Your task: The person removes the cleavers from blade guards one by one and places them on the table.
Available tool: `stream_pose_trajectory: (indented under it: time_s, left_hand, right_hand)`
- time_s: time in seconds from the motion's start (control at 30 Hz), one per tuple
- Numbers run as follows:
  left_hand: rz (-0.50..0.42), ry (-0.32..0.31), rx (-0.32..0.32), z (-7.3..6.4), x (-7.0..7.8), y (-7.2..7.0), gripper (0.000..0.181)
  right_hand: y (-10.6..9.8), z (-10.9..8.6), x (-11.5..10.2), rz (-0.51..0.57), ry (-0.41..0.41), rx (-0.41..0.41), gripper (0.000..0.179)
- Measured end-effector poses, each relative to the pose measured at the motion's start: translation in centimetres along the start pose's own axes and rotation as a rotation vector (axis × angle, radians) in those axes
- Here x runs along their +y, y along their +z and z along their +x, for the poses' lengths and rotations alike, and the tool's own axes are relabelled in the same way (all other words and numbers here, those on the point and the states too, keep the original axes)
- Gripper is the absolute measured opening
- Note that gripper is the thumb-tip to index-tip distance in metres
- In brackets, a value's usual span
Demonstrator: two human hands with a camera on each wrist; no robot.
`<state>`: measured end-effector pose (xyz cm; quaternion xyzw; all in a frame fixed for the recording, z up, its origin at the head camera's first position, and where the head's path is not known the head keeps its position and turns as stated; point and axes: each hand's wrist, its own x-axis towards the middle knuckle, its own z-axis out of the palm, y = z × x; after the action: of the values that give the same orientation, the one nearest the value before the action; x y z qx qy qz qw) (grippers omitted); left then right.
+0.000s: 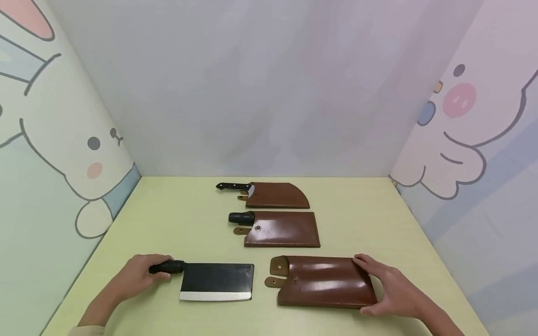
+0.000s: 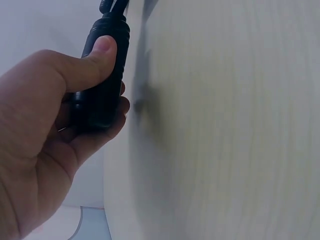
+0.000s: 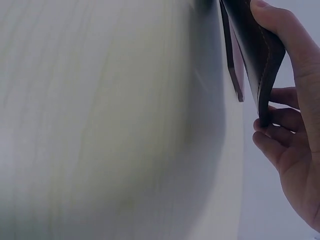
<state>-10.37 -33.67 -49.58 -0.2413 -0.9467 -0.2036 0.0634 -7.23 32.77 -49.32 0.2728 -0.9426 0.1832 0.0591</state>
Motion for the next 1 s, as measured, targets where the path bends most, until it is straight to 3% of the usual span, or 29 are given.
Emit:
stream_pose_trajectory:
  time_s: [0.23,0.53,1.0]
  left_hand:
    - [0.003,-0.021,-0.021,0.1,0.0,0.1,0.04]
    - [0.019,-0.073,-0.048,-0.2,0.1,0.4,0.04]
    - [0.002,-0.206,-0.033,0.2,0.3,0.7,0.056]
  right_hand:
    - [0.3,0.0,0.1,0.017,0.04,-0.059,0.109]
    - [1.4,-0.6,0.3,0.009,0.081,-0.07,0.115]
    - [1.8,-0.7,0.1,0.012,0.107,-0.128,0.126]
